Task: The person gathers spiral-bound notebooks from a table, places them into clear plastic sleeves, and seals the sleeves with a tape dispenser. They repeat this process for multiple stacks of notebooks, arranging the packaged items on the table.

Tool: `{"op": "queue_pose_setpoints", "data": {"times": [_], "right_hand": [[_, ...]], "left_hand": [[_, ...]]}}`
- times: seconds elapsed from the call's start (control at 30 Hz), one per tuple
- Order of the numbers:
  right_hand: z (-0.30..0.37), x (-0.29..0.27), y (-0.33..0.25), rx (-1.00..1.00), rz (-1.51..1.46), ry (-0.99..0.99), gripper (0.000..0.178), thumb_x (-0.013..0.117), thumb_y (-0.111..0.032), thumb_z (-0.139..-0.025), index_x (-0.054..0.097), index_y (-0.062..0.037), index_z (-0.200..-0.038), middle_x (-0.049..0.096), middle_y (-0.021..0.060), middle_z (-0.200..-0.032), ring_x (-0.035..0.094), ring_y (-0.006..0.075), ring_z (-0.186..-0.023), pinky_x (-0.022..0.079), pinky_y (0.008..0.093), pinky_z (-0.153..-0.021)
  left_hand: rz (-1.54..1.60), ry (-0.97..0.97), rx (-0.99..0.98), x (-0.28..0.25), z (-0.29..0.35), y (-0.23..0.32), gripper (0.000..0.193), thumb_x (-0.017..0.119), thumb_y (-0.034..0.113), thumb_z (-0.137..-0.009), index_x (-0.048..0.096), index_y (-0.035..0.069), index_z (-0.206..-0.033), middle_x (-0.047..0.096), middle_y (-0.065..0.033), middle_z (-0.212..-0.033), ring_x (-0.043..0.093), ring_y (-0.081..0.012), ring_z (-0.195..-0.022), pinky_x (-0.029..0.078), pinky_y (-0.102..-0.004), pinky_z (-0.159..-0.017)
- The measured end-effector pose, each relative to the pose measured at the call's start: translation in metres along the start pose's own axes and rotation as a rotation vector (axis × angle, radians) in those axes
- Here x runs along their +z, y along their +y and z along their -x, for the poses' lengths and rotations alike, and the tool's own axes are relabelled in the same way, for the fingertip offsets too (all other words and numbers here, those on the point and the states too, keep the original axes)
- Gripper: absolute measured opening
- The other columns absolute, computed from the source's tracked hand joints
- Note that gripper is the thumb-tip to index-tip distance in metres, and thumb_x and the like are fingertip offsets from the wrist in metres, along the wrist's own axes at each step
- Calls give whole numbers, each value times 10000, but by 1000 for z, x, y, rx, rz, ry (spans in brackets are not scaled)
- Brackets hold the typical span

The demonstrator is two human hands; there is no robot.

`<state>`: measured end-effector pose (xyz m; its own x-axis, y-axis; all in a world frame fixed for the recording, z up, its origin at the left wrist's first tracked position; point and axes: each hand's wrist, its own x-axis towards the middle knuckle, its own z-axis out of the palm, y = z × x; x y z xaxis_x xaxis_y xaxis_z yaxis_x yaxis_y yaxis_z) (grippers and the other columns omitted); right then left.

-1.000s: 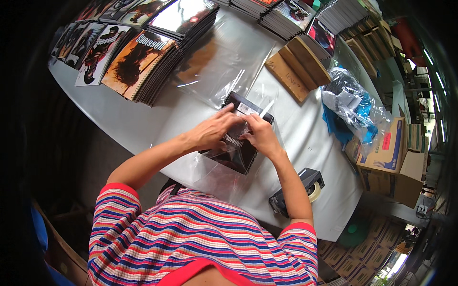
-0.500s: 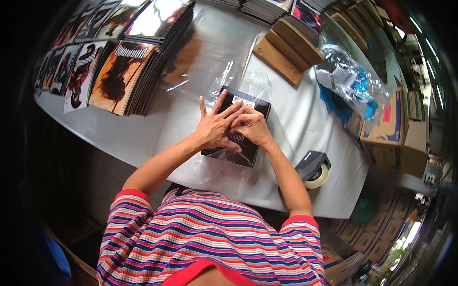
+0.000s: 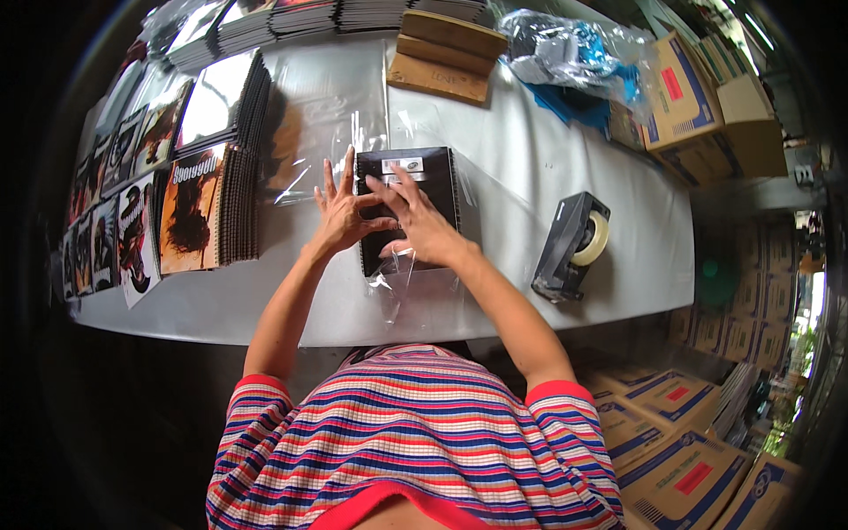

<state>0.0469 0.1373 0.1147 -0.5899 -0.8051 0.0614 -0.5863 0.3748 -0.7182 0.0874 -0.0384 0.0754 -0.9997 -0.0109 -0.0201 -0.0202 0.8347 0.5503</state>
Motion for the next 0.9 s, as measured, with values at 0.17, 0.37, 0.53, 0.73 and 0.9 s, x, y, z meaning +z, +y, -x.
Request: {"op": "queue_pose_setpoints", "data": {"times": [0.17,0.37,0.53,0.73,0.9], "right_hand": [[68,43,-20,34,37,223,706,692,-140,-767,341,-236,-1372,257,155,-1400,382,320,-1242,365,436,-1007],[94,-11,-45,348,-835,299,459,634,-58,-829,461,-70,-1253,546,85,-1091,595,104,-777,490,211,-657],[173,-55,-19,692,230,890,316,684,-176,-797,591,-56,-1074,577,95,-969,558,145,-832,464,279,-668],[239,-65,48,1069,-311,920,409,665,-404,-805,573,-61,-1007,566,49,-978,501,126,-819,432,284,-661],[239,-75,42,1248,-691,1000,353,681,-448,-781,618,-160,-975,481,-74,-815,313,55,-676,266,181,-457]], "left_hand": [[-60,218,186,-5,12,26,428,733,306,-685,636,398,-1092,-50,-58,-1523,-166,-445,-1341,14,-750,-942],[-24,-1,9,-9,7,11,513,740,496,-626,612,424,-1117,-56,-64,-1522,-170,-455,-1335,2,-769,-918],[124,-90,-55,-12,10,1,682,760,523,-603,520,425,-1234,-136,-212,-1484,-83,-472,-1346,113,-648,-1017],[106,-12,31,-8,2,-5,709,789,478,-585,531,388,-1239,-78,-317,-1446,129,-449,-1345,207,-459,-1061],[299,-64,62,-6,1,-6,747,802,385,-618,493,293,-1292,-46,-274,-1461,2,-374,-1377,239,-480,-1080]]}}
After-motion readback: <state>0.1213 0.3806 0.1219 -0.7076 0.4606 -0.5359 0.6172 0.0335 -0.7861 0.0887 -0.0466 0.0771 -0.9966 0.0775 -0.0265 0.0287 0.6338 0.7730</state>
